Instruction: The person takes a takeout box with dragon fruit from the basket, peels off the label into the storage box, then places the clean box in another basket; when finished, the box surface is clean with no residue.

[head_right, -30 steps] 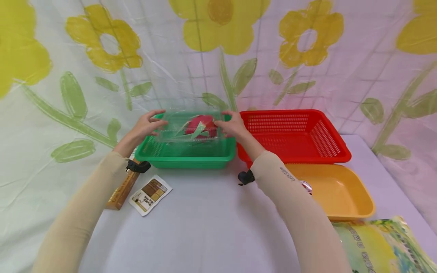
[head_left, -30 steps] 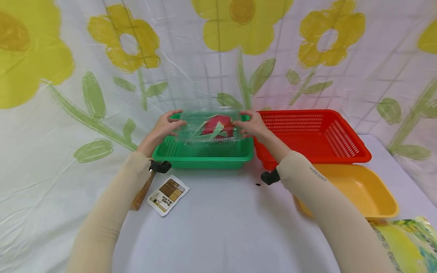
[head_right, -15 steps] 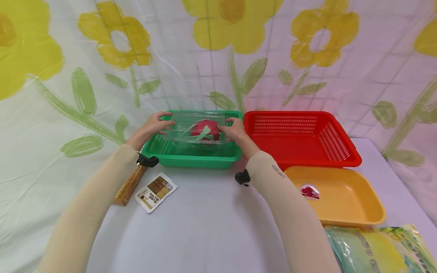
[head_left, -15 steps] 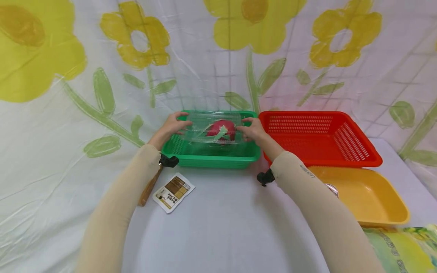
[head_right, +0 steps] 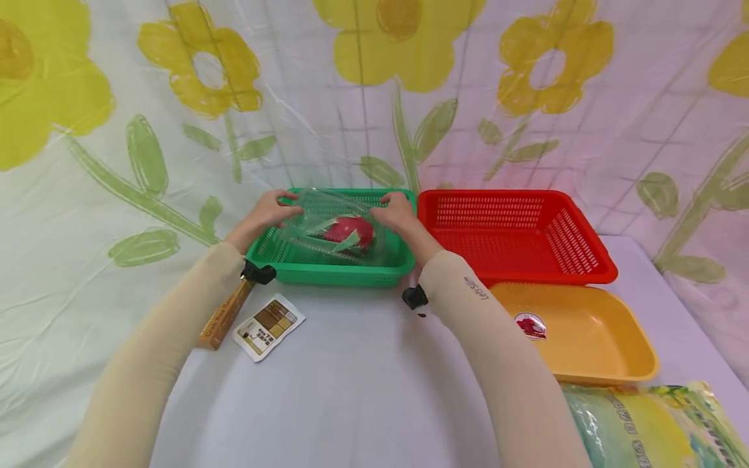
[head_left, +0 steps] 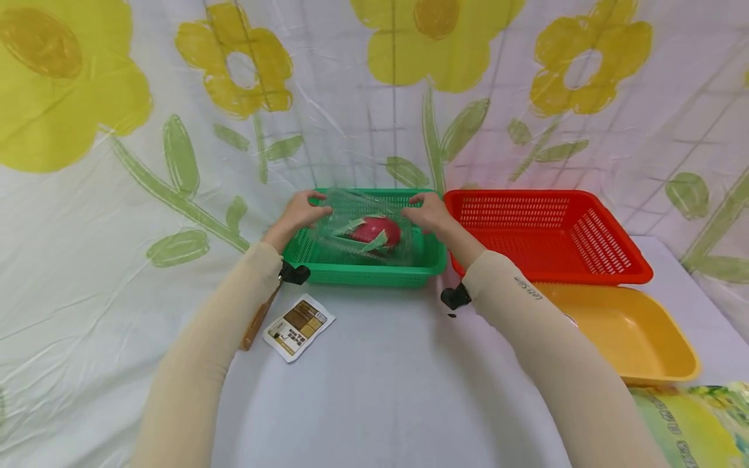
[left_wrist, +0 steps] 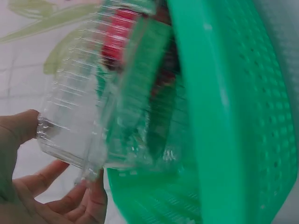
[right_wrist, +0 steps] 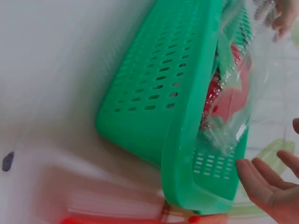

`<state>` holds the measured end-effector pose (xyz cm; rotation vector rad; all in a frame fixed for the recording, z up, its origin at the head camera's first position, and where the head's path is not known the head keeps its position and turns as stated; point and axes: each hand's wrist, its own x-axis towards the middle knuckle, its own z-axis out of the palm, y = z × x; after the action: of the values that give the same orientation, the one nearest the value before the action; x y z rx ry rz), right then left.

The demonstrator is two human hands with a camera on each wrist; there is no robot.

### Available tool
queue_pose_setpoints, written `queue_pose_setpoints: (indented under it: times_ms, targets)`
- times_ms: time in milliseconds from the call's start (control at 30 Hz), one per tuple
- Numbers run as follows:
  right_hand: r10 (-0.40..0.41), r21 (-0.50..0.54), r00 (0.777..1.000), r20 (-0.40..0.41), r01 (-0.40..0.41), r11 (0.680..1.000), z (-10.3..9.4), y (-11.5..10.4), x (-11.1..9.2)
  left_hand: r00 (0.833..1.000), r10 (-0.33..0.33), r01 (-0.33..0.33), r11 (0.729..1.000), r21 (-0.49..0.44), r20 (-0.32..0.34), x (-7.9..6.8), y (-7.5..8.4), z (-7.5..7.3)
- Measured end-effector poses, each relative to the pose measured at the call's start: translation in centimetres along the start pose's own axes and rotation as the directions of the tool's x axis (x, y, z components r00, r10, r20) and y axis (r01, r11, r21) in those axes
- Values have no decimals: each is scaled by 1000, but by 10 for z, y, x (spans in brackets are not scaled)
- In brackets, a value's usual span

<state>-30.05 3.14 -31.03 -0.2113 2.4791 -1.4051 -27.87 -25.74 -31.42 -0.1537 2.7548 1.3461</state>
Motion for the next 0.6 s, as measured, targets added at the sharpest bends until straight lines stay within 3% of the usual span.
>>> queue_pose_setpoints:
  times_ms: [200,400,600]
  targets:
    - [-18,30,1000,-1,18,999,-5,-3,-4,1000,-6,5,985,173,6,0,-7,0]
    - [-49,2,999,-11,49,999,-12,-5,-6,997,81,-79,924,374,10,-2,11,4]
    - [-91,-36,996,-25,90,995,-15,-3,-8,980,197,-193,872,450,39,-5,27,11]
